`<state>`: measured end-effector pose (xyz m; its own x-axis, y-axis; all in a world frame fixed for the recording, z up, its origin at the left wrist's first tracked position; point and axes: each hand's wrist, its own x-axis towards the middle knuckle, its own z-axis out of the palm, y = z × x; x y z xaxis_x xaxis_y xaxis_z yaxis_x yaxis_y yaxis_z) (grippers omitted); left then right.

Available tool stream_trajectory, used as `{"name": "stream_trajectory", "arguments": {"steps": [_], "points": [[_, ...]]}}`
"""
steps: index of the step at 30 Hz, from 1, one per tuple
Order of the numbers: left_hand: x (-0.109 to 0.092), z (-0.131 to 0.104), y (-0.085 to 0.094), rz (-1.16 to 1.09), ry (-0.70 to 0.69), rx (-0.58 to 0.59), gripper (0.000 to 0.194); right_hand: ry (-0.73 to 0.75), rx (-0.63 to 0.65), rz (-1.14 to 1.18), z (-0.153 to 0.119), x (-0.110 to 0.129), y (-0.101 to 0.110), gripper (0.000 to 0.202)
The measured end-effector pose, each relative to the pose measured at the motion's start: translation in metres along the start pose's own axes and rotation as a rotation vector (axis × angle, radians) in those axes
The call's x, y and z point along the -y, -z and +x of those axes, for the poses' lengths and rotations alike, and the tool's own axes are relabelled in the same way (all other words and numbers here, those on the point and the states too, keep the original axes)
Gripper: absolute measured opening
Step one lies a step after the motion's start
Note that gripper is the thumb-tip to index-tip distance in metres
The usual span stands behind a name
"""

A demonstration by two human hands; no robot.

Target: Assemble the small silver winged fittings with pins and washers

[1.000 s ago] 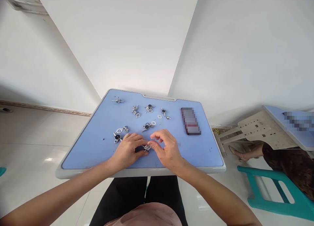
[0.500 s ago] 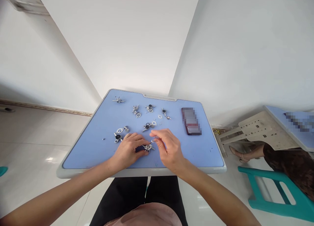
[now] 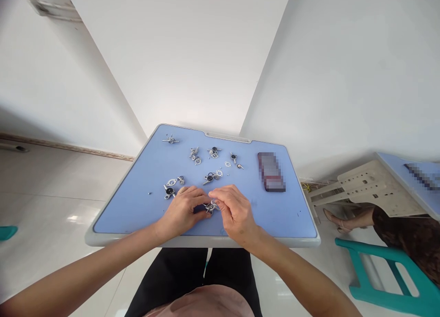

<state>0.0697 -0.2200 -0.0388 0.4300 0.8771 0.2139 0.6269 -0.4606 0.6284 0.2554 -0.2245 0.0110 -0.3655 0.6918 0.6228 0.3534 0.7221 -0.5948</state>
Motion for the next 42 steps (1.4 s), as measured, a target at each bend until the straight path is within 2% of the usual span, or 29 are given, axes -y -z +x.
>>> {"name": "stream_trajectory", "arguments": {"steps": [9, 14, 17, 19, 21, 24, 27, 30, 34, 36, 39, 42], "points": [[-0.003, 0.001, 0.002, -0.011, 0.019, 0.009, 0.02, 0.035, 0.042, -0.023, 0.0, 0.001, -0.001, 0.034], [-0.001, 0.0, 0.0, 0.023, -0.003, -0.005, 0.011, -0.005, 0.158, -0.346, 0.007, 0.002, 0.002, 0.029], [-0.001, 0.001, 0.0, 0.031, 0.01, 0.008, 0.013, 0.035, 0.148, -0.474, 0.012, 0.001, -0.001, 0.026], [-0.002, 0.001, 0.0, 0.023, 0.016, 0.007, 0.013, 0.062, 0.162, -0.373, 0.014, 0.001, -0.004, 0.032], [-0.002, 0.001, -0.001, 0.012, 0.011, -0.011, 0.011, 0.069, 0.235, -0.185, 0.015, 0.002, -0.005, 0.041], [-0.002, 0.0, -0.001, 0.01, 0.001, -0.03, 0.006, 0.025, 0.337, -0.015, 0.017, 0.002, -0.003, 0.039], [-0.002, 0.0, -0.001, 0.021, 0.005, -0.01, 0.006, -0.012, 0.256, -0.102, 0.018, 0.0, -0.001, 0.027], [-0.002, 0.001, 0.001, 0.02, 0.015, 0.018, 0.016, -0.06, 0.2, -0.211, 0.02, -0.002, 0.001, 0.03], [-0.003, 0.002, 0.002, 0.011, 0.026, 0.031, 0.018, -0.213, 0.22, -0.06, 0.02, 0.001, 0.003, 0.049], [-0.003, 0.001, 0.001, 0.01, 0.024, 0.031, 0.016, -0.275, 0.228, 0.011, 0.018, 0.002, 0.003, 0.046], [-0.001, 0.0, 0.0, 0.014, 0.019, 0.024, 0.015, -0.271, 0.221, 0.039, 0.015, 0.002, 0.001, 0.026], [0.0, 0.0, -0.001, 0.018, 0.023, 0.019, 0.019, -0.255, 0.262, 0.07, 0.015, 0.003, 0.001, 0.038]]}}
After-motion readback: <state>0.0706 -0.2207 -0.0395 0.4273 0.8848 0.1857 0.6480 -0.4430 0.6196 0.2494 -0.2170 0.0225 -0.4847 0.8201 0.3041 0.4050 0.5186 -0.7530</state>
